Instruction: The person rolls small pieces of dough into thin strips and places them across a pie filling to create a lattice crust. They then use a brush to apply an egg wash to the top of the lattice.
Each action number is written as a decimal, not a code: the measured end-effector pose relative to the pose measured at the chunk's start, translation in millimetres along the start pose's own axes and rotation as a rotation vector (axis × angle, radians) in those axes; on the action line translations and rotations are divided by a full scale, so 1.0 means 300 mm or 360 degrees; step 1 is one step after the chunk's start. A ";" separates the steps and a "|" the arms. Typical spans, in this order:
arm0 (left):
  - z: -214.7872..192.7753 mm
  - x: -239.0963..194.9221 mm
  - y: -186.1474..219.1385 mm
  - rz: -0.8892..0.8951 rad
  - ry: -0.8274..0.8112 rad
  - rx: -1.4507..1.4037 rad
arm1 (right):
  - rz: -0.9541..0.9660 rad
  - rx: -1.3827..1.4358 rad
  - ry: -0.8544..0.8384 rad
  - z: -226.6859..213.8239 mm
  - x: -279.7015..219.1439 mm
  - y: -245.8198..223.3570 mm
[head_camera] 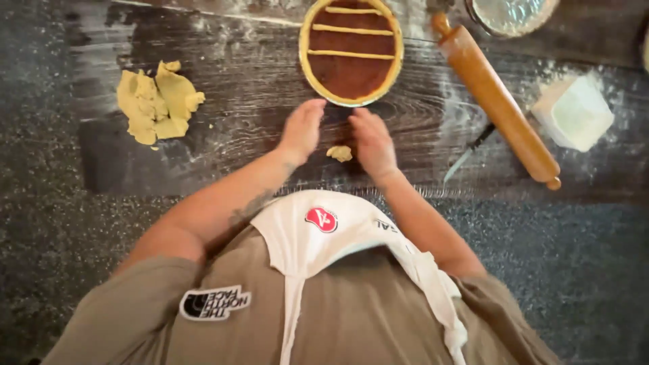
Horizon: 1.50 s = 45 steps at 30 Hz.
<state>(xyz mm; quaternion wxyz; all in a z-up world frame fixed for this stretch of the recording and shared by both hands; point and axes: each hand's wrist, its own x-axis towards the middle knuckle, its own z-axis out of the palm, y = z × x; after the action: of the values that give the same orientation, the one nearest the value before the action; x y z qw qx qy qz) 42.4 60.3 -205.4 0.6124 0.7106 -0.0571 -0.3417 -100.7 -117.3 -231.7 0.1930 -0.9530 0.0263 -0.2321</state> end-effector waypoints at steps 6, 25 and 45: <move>-0.270 0.009 -0.082 -0.0087 0.0411 -0.0162 | 0.0043 0.0087 -0.0260 -0.025 -0.041 -0.070; 0.041 -0.252 0.840 0.0331 -0.0556 -0.1127 | -0.0281 0.0778 0.0109 -0.496 0.631 -0.518; 0.163 -0.387 0.717 -0.0384 -0.0480 -0.1457 | -0.0066 0.0820 -0.0337 -0.637 0.661 -0.624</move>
<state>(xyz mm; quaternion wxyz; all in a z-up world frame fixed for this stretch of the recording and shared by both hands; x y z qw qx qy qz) -0.6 25.4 37.6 0.8026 0.3129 0.0937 -0.4992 -17.9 -40.0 81.4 0.4258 -0.8918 -0.0733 -0.1343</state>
